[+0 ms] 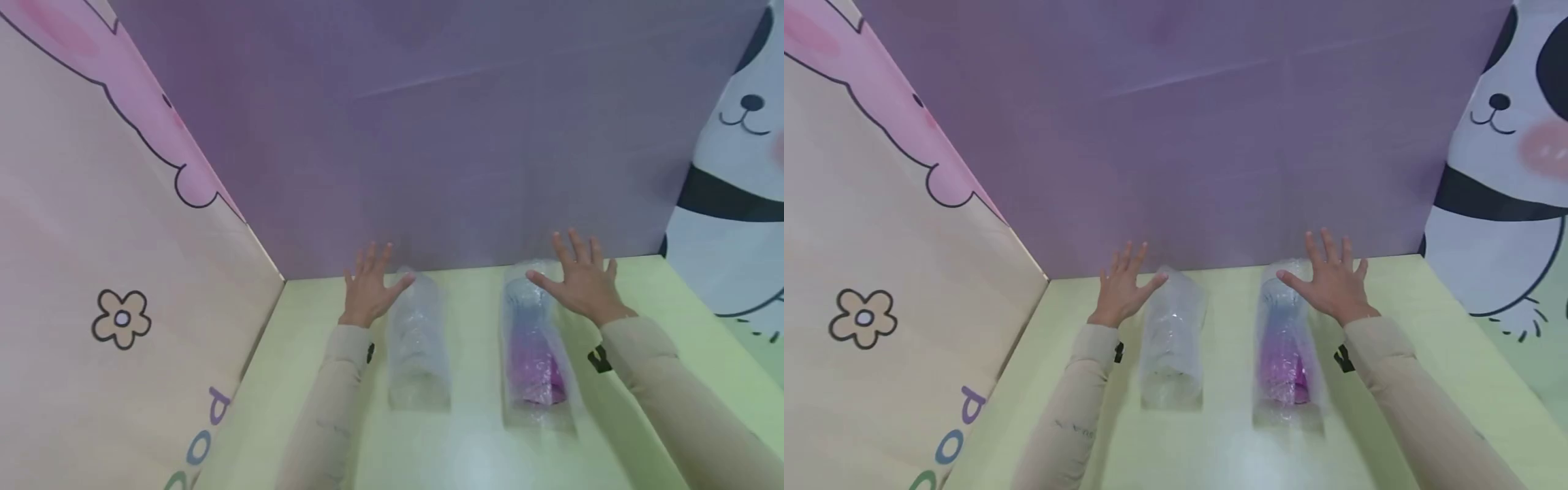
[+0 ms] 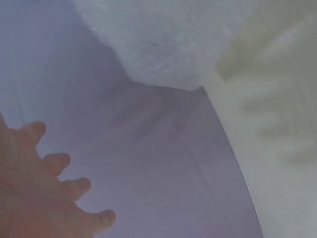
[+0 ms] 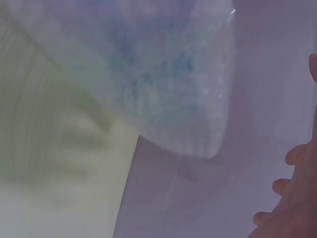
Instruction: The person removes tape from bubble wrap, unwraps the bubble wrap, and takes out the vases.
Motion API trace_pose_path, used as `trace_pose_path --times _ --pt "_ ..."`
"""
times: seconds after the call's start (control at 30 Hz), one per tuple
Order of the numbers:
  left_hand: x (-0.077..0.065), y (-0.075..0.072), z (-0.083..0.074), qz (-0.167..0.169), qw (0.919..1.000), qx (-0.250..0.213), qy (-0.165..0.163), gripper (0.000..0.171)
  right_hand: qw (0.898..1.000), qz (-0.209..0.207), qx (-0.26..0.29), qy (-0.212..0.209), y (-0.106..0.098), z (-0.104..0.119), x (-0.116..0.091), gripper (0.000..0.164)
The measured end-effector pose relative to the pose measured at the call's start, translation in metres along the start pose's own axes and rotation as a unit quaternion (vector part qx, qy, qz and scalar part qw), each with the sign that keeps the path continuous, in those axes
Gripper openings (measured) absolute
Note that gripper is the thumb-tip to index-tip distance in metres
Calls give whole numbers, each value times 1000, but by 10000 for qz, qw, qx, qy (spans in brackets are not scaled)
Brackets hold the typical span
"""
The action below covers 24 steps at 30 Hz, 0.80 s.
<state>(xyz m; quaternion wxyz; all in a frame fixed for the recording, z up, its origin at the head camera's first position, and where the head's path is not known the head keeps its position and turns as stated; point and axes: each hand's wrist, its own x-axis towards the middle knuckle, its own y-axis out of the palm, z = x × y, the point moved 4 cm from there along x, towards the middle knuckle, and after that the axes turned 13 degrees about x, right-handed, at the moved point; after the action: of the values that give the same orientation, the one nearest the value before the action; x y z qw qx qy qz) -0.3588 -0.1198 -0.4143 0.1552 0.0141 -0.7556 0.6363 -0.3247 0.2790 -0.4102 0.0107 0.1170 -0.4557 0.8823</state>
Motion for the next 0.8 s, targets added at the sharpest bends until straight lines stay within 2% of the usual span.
trace_pose_path --times 0.17,0.53,0.67,0.8 --pt "-10 -4 -4 -21 9993 -361 69 85 9998 52 161 -89 1 15 -8 100" --pt "-34 -10 -8 -89 9973 -720 113 77 9991 143 295 -279 0 50 -24 102" --pt "-43 -3 -9 212 9921 -1232 100 75 9989 276 342 -174 2 63 -32 102" --pt "-50 12 -10 665 9838 -1662 72 73 9976 435 526 75 6 77 -41 99"
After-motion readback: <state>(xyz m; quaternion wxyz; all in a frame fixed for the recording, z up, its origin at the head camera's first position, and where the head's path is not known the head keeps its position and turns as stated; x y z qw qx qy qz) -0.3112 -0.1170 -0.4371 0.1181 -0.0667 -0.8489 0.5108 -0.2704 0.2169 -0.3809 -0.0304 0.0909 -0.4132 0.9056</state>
